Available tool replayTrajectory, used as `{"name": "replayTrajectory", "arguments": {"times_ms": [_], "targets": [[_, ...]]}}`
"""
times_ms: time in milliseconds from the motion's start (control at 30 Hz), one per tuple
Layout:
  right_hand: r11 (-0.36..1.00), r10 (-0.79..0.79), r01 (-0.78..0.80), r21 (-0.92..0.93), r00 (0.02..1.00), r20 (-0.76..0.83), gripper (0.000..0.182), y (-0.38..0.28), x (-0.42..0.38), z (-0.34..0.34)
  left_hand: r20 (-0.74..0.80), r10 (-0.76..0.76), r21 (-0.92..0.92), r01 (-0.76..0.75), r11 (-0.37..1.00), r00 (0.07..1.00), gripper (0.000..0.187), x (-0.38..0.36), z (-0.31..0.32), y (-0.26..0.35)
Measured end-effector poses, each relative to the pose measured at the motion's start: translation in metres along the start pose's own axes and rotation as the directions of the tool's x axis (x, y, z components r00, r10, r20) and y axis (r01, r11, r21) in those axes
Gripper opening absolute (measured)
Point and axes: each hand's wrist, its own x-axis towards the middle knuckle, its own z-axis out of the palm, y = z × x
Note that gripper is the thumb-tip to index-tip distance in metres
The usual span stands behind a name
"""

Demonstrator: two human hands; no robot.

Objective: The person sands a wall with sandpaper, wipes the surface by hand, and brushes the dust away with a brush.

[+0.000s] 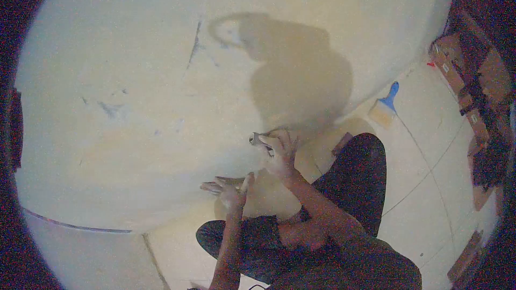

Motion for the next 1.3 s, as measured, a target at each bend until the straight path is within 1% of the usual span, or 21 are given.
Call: {"name": "replayTrajectory", "arguments": {"times_ms": [33, 67, 100, 133, 167, 233, 333, 367, 433, 500, 533, 633, 667, 767, 800, 867, 967, 1000, 1100, 1200, 1300], "targets": [[0.999, 0.034, -0.034, 0.002, 0.999, -0.02, 0.045, -0.006, 0.003, -0.001, -0.139, 0.066, -0.037, -0.071, 0.997, 0.988, 0.142, 0.002, -0.005, 0.0], [1.0, -0.018, 0.018, 0.001, 0.999, -0.039, 0.045, -0.008, 0.011, -0.001, -0.27, 0.127, -0.059, -0.148, 0.987, 0.954, 0.142, 0.004, -0.012, -0.003], [0.998, -0.063, 0.063, -0.004, 0.997, -0.046, 0.045, -0.03, 0.049, -0.007, -0.386, 0.176, -0.072, -0.22, 0.973, 0.906, 0.143, 0.002, -0.023, -0.006], [0.993, -0.117, 0.117, -0.005, 0.992, -0.051, 0.046, -0.043, 0.075, -0.006, -0.398, 0.106, -0.073, -0.147, 0.986, 0.911, 0.142, 0.006, -0.039, -0.008], [0.991, -0.122, 0.127, 0.038, 0.987, -0.106, 0.045, -0.044, 0.082, 0.002, -0.414, 0.035, -0.078, -0.073, 0.994, 0.91, 0.141, 0.017, -0.061, -0.008], [0.978, -0.132, 0.161, 0.13, 0.969, -0.207, 0.043, -0.05, 0.092, 0.01, -0.642, 0.047, -0.053, -0.104, 0.993, 0.766, 0.136, 0.042, -0.111, -0.004], [0.988, -0.152, 0.15, -0.034, 0.987, -0.043, 0.044, -0.002, 0.026, 0.01, -0.811, 0.121, 0.016, -0.185, 0.983, 0.573, 0.128, 0.078, -0.201, -0.006], [0.991, -0.13, 0.13, -0.019, 0.991, -0.036, 0.043, -0.002, 0.015, 0.008, -0.844, 0.141, 0.041, -0.199, 0.979, 0.518, 0.125, 0.087, -0.229, -0.005], [0.997, -0.081, 0.082, 0.007, 0.996, -0.021, 0.041, -0.002, 0.0, 0.005, -0.865, 0.131, 0.029, -0.211, 0.977, 0.485, 0.124, 0.095, -0.282, 0.004], [0.991, -0.132, 0.129, -0.042, 0.988, -0.082, 0.041, -0.026, 0.04, 0.007, -0.889, 0.15, 0.05, -0.235, 0.971, 0.432, 0.121, 0.105, -0.318, 0.012], [0.989, -0.141, 0.134, -0.068, 0.985, -0.104, 0.041, -0.041, 0.055, 0.008, -0.892, 0.17, 0.07, -0.244, 0.967, 0.419, 0.119, 0.108, -0.327, 0.013], [0.983, -0.161, 0.176, 0.049, 0.963, -0.216, 0.038, -0.054, 0.079, 0.014, -0.917, 0.19, 0.104, -0.249, 0.963, 0.351, 0.114, 0.113, -0.33, 0.015], [0.971, -0.24, 0.237, -0.039, 0.939, -0.246, 0.031, -0.054, 0.078, 0.017, -0.914, 0.286, 0.204, -0.283, 0.937, 0.287, 0.105, 0.118, -0.341, 0.01], [0.981, -0.177, 0.173, -0.082, 0.983, -0.046, 0.033, -0.026, 0.016, 0.007, -0.913, 0.355, 0.292, -0.284, 0.913, 0.203, 0.097, 0.122, -0.341, 0.007], [0.983, -0.179, 0.177, -0.058, 0.983, -0.041, 0.033, -0.03, 0.021, 0.008, -0.917, 0.353, 0.294, -0.281, 0.913, 0.187, 0.096, 0.123, -0.342, 0.008], [0.986, -0.164, 0.163, -0.015, 0.986, -0.022, 0.034, -0.035, 0.024, 0.009, -0.917, 0.359, 0.302, -0.282, 0.911, 0.176, 0.093, 0.126, -0.337, 0.006], [0.984, -0.179, 0.175, -0.04, 0.975, -0.132, 0.042, -0.063, 0.074, 0.01, -0.914, 0.375, 0.323, -0.283, 0.903, 0.153, 0.092, 0.126, -0.339, 0.007], [0.986, -0.167, 0.169, 0.004, 0.977, -0.134, 0.046, -0.064, 0.073, 0.012, -0.907, 0.387, 0.341, -0.252, 0.906, 0.164, 0.093, 0.125, -0.34, 0.007], [0.995, -0.094, 0.097, 0.026, 0.99, -0.105, 0.048, -0.03, 0.024, 0.023, -0.913, 0.361, 0.316, -0.231, 0.92, 0.191, 0.095, 0.128, -0.34, -0.002], [0.997, -0.078, 0.078, -0.002, 0.996, 0.041, 0.036, -0.017, 0.001, 0.006, -0.915, 0.352, 0.304, -0.237, 0.923, 0.198, 0.097, 0.126, -0.34, 0.003], [0.988, -0.14, 0.141, 0.068, 0.99, -0.028, 0.036, -0.041, 0.05, 0.002, -0.91, 0.366, 0.33, -0.193, 0.924, 0.197, 0.099, 0.13, -0.333, -0.003]]}}
